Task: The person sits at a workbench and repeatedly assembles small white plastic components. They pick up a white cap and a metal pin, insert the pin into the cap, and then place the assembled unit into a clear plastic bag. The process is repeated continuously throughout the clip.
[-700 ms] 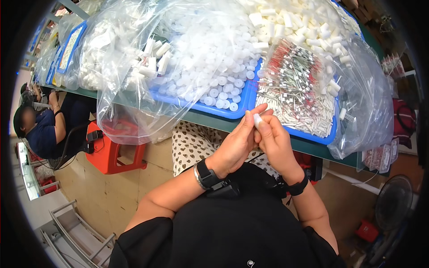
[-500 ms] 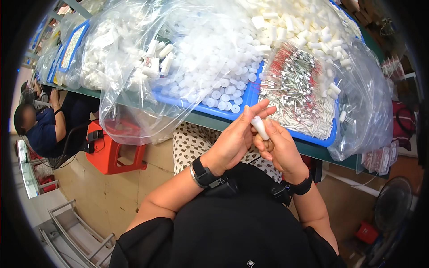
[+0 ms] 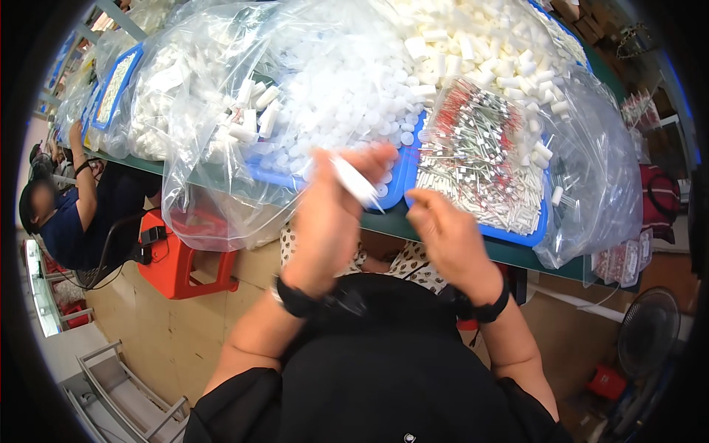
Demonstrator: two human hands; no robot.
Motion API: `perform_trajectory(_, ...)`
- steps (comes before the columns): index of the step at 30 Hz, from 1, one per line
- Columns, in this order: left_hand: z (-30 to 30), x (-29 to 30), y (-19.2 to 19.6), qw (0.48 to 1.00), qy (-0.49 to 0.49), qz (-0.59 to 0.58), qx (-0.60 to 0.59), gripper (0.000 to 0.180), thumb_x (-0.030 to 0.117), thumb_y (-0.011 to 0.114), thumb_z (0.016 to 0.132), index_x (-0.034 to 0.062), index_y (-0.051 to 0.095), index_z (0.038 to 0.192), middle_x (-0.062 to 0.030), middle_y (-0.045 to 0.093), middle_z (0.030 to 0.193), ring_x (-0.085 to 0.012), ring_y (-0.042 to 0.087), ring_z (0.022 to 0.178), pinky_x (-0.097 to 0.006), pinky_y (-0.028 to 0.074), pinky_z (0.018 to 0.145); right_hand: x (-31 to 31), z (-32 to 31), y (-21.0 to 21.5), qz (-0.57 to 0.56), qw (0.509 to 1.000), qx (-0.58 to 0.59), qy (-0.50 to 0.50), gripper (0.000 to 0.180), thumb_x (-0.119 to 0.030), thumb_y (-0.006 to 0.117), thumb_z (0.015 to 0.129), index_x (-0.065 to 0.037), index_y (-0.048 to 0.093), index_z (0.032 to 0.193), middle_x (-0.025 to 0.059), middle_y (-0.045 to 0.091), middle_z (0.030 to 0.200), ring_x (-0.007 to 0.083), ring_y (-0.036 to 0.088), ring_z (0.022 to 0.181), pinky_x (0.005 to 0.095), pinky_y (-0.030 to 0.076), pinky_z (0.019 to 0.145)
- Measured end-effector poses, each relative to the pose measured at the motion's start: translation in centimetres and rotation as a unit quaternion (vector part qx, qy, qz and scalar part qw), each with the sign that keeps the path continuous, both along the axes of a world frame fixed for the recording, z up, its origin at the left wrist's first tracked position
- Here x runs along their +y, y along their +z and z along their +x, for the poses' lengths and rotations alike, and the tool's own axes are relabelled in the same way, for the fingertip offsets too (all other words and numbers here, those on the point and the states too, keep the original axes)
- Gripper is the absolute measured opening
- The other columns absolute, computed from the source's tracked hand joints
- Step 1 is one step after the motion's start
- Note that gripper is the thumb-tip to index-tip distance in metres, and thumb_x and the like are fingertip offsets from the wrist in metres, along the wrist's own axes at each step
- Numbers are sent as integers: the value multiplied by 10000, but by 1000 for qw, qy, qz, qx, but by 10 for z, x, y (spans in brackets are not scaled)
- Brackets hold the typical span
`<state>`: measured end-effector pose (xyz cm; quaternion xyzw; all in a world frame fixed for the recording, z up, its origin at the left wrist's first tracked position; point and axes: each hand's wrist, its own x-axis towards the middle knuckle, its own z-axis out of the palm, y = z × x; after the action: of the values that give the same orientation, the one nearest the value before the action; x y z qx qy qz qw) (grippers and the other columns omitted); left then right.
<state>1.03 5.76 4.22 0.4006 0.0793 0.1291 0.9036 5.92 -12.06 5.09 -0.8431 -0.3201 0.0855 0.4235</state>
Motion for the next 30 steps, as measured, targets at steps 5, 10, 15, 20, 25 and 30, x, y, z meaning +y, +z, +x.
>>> perform_trajectory(5,15,71,48,958,80,-276,-10,507,377,433,1038,-70,484,1270,-234,566,1275,-308,508,1257,-412,421,1067,-7,46,-17,-133,960,-245,-39,105,-116,614,900,-15,594,917,144,568,822,325,637,698,415,512,587)
perform_trajectory(10,0,25,1,948,-84,287,113,247,128,586,969,-7,614,1174,-127,683,1090,-208,665,945,-296,507,812,4,55,-30,-196,939,-282,-15,88,-50,613,848,-8,546,811,141,545,803,327,634,702,410,523,589)
perform_trajectory(15,3,22,-36,664,78,743,23,201,68,669,841,8,657,1032,-133,644,992,-296,641,895,-374,507,755,-1,54,-33,-155,953,-257,-40,60,-38,606,854,2,592,812,149,594,788,328,638,661,401,527,593)
perform_trajectory(20,18,19,-30,638,17,764,95,177,101,691,801,20,634,948,-132,609,925,-341,609,867,-419,498,731,-11,58,-27,-20,976,-199,-87,87,-64,662,862,7,675,910,148,681,841,294,640,619,370,503,556)
perform_trajectory(25,20,11,-35,635,54,766,88,150,81,676,779,21,589,886,-129,593,899,-340,600,848,-426,493,723,-20,51,-12,14,984,-74,-162,92,-73,699,866,4,686,914,115,678,768,159,566,514,298,435,498)
perform_trajectory(30,25,14,-39,684,69,726,39,144,23,651,785,20,600,919,-135,597,921,-328,599,842,-399,499,737,-25,42,-4,22,987,-65,-146,114,-66,698,867,-12,685,967,89,657,705,104,517,483,265,396,475)
